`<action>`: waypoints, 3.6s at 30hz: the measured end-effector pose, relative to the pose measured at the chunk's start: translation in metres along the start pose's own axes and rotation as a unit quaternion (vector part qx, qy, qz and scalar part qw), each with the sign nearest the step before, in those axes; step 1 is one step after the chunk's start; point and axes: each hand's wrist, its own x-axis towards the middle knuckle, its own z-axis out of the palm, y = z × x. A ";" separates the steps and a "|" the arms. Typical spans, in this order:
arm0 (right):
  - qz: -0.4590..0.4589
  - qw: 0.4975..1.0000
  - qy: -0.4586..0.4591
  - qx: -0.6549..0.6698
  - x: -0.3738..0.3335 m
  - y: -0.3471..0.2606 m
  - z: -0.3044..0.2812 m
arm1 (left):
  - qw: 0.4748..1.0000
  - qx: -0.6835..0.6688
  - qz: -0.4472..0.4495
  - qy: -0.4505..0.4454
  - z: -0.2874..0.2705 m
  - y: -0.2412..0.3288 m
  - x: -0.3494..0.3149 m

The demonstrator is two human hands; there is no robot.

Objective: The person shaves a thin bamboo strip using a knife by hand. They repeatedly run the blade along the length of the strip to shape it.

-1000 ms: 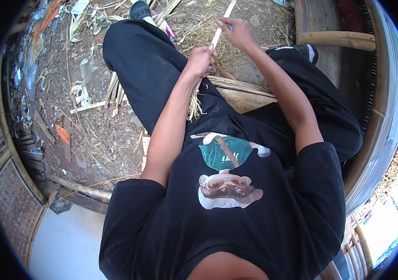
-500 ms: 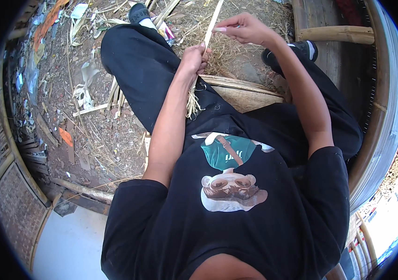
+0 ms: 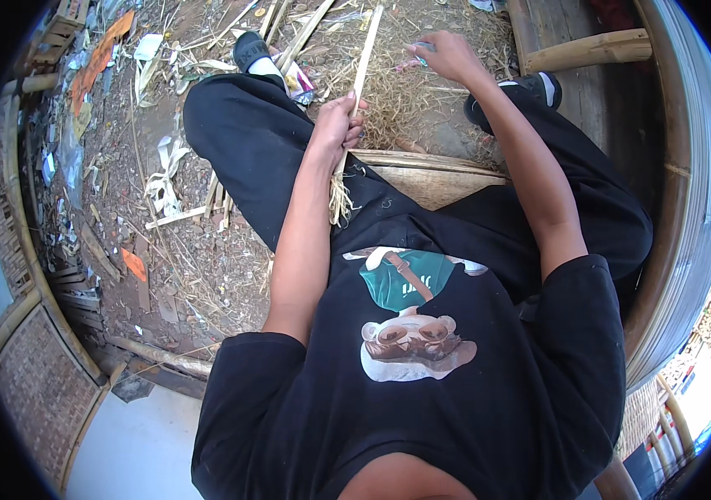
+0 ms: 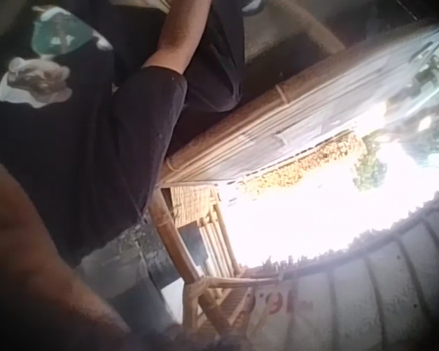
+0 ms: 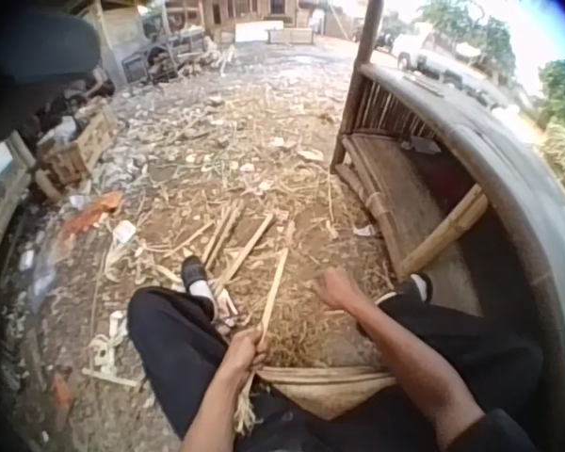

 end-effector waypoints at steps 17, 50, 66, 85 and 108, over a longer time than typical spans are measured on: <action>0.147 0.865 -0.109 0.468 -0.011 -0.080 0.017 | 0.984 0.142 0.003 -0.106 -0.011 0.025 -0.037; 0.016 0.967 -0.204 0.152 -0.022 0.004 0.071 | 0.986 0.143 0.081 0.033 -0.010 0.054 -0.059; -0.043 0.971 -0.089 0.217 0.007 -0.057 -0.006 | 0.986 0.162 0.018 0.023 0.012 0.004 -0.074; -0.036 0.995 0.015 0.097 0.026 -0.020 0.049 | 0.869 0.449 0.158 0.133 0.020 -0.020 -0.071; -0.151 0.951 -0.150 0.226 -0.037 -0.055 0.076 | 0.858 0.469 0.149 0.148 0.011 -0.023 -0.065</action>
